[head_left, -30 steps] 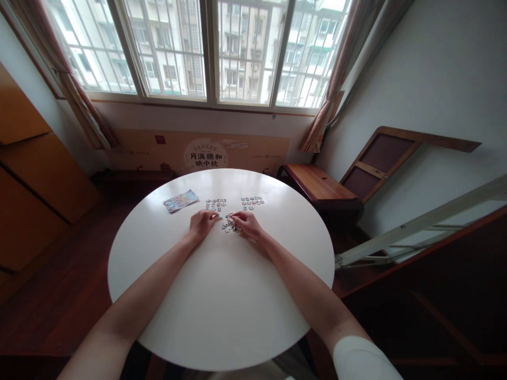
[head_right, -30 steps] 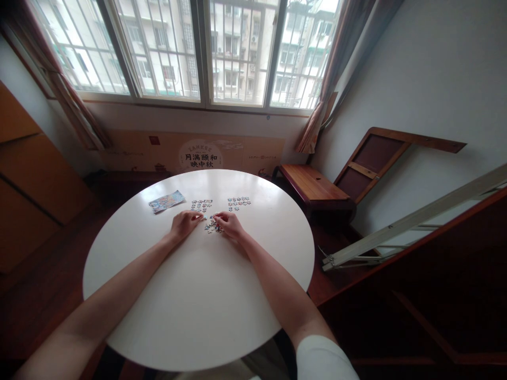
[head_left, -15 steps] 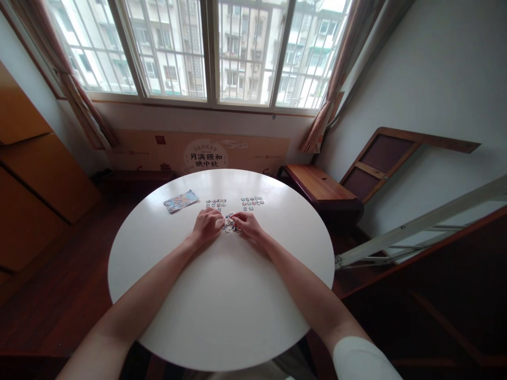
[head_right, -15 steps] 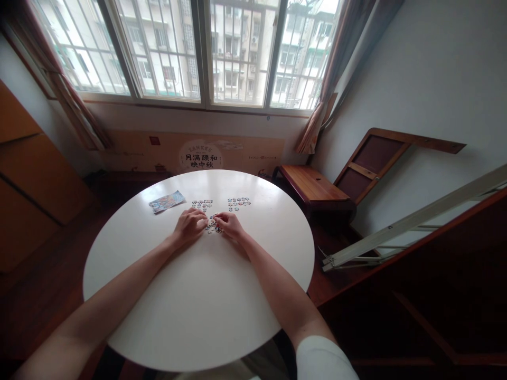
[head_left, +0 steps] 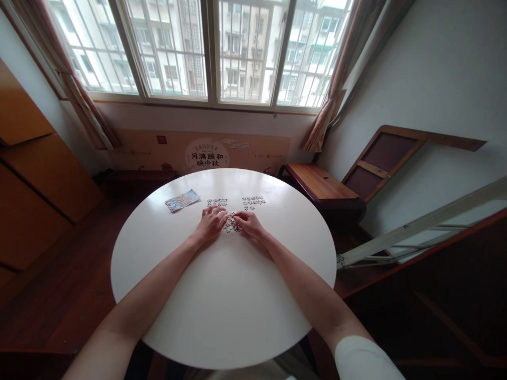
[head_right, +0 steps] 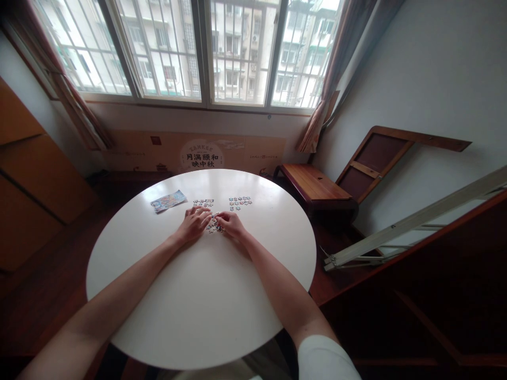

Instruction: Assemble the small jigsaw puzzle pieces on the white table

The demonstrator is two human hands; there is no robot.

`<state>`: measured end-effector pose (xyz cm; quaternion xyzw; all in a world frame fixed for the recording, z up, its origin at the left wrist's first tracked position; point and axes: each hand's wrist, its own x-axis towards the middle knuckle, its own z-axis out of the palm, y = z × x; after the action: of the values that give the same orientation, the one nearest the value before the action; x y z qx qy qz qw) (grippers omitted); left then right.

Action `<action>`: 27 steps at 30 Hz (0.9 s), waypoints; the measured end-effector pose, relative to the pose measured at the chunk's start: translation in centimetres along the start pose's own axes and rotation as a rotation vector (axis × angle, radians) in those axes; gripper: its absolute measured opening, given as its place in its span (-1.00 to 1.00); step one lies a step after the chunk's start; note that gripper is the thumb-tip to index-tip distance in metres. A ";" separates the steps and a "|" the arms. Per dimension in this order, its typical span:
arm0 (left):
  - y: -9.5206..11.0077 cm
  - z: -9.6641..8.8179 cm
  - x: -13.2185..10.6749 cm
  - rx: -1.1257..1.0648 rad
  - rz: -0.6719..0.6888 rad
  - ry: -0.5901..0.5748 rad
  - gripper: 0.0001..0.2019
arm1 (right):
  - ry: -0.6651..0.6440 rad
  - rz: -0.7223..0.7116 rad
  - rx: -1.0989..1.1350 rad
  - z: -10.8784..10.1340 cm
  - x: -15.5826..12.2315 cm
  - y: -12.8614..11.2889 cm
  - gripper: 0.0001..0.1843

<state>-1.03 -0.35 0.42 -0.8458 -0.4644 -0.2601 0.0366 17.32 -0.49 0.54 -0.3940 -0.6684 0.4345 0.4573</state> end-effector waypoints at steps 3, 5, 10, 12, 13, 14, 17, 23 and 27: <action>0.0 0.0 0.0 0.018 0.009 -0.043 -0.67 | -0.001 -0.001 -0.008 0.0 0.0 0.1 -0.65; 0.0 0.2 0.2 0.030 0.014 -0.066 -0.66 | 0.002 -0.007 -0.014 0.0 0.1 0.3 -0.66; -0.1 0.5 0.5 0.030 0.006 -0.074 -0.65 | -0.009 -0.020 -0.021 -0.1 0.1 0.5 -0.68; -0.2 0.7 0.6 0.024 -0.009 -0.083 -0.64 | -0.010 -0.019 -0.022 -0.1 0.1 0.5 -0.68; -0.3 0.8 0.6 0.022 -0.018 -0.090 -0.63 | -0.008 -0.017 -0.024 -0.1 0.1 0.5 -0.67; -0.4 0.9 0.7 0.020 -0.025 -0.099 -0.62 | -0.006 -0.015 -0.025 -0.1 0.1 0.5 -0.67; -0.5 1.1 0.7 0.019 -0.042 -0.117 -0.59 | 0.003 -0.002 -0.015 -0.1 0.0 0.4 -0.67; 0.2 0.2 0.7 0.038 -0.046 0.013 -0.54 | 0.116 -0.008 0.028 -0.2 0.1 0.3 -0.68; 0.5 -0.5 0.5 -0.046 -0.053 -0.076 -0.57 | 0.310 -0.033 -0.151 -1.2 0.3 0.8 -0.71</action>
<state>-0.63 -0.42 1.21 -0.8429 -0.4817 -0.2394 -0.0073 18.43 0.33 0.13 -0.4785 -0.6271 0.3095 0.5310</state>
